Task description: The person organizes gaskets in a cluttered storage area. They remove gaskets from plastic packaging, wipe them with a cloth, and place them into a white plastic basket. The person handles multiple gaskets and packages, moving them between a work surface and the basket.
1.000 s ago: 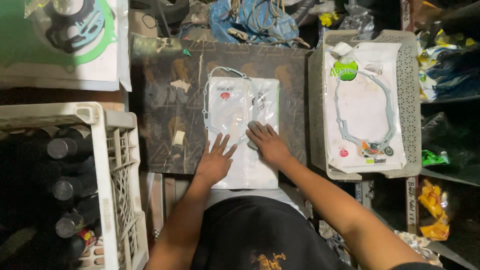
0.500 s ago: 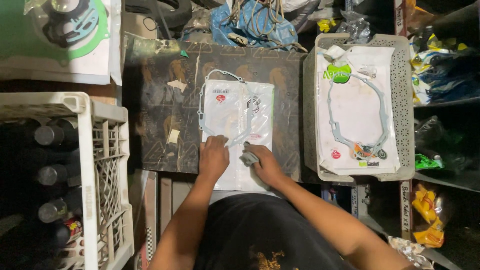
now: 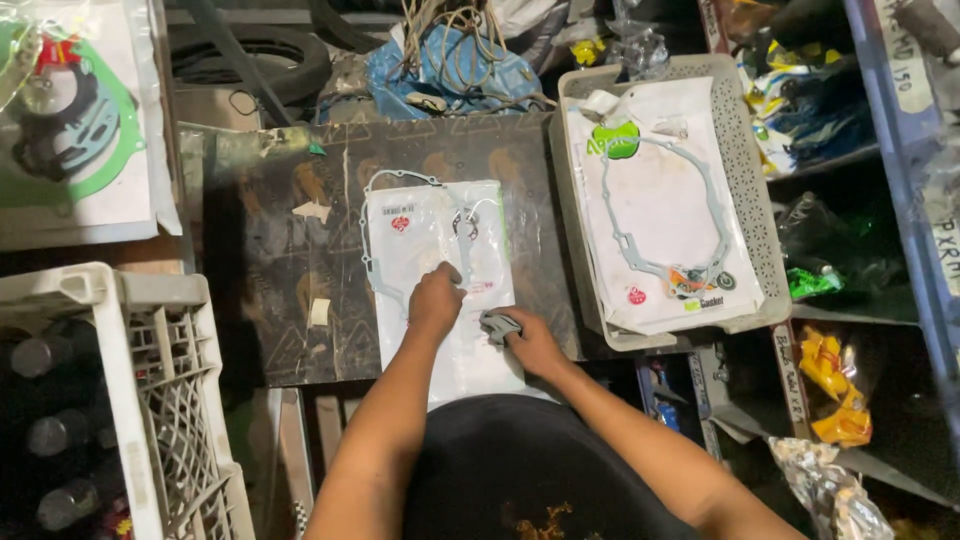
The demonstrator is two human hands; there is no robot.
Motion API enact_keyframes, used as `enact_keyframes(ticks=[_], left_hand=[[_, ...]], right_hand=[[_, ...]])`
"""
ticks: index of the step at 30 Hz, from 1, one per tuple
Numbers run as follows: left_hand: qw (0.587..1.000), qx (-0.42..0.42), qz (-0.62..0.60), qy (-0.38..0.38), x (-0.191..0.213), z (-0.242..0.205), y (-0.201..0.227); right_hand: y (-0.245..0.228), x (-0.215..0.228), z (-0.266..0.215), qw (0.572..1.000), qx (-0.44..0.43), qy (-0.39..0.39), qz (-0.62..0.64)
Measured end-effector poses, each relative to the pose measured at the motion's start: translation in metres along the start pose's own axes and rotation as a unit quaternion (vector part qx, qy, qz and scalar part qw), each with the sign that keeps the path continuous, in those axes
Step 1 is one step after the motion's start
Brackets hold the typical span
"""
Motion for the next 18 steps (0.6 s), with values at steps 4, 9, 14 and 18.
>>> enact_keyframes(ticks=[4,9,14,18], left_hand=[[0.999,0.022,-0.005,-0.028,0.028,-0.025,0.03],[0.998,-0.016,0.051,-0.015,0.03,-0.01,0.024],[0.999,0.009,0.043,0.003,0.056,0.01,0.027],[0.998,-0.055,0.03,0.012,0.08,0.014,0.049]], right_hand=[[-0.012,0.001,-0.005,0.999,0.023,-0.032,0.005],[-0.004,-0.003,-0.005,1.0,-0.004,-0.022,-0.003],[-0.008,-0.003,-0.007,0.999,-0.019,-0.032,-0.028],[0.007,-0.01,-0.003,0.999,-0.021,-0.033,-0.033]])
Point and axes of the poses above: each hand's wrist, its own z-axis towards the middle knuckle, its own x-axis out of the back of the hand, y = z × x, the point moved 7 cm from there along z, towards the middle knuckle, and after that the axes turned 10 degrees about y, right-handed, at the moved point
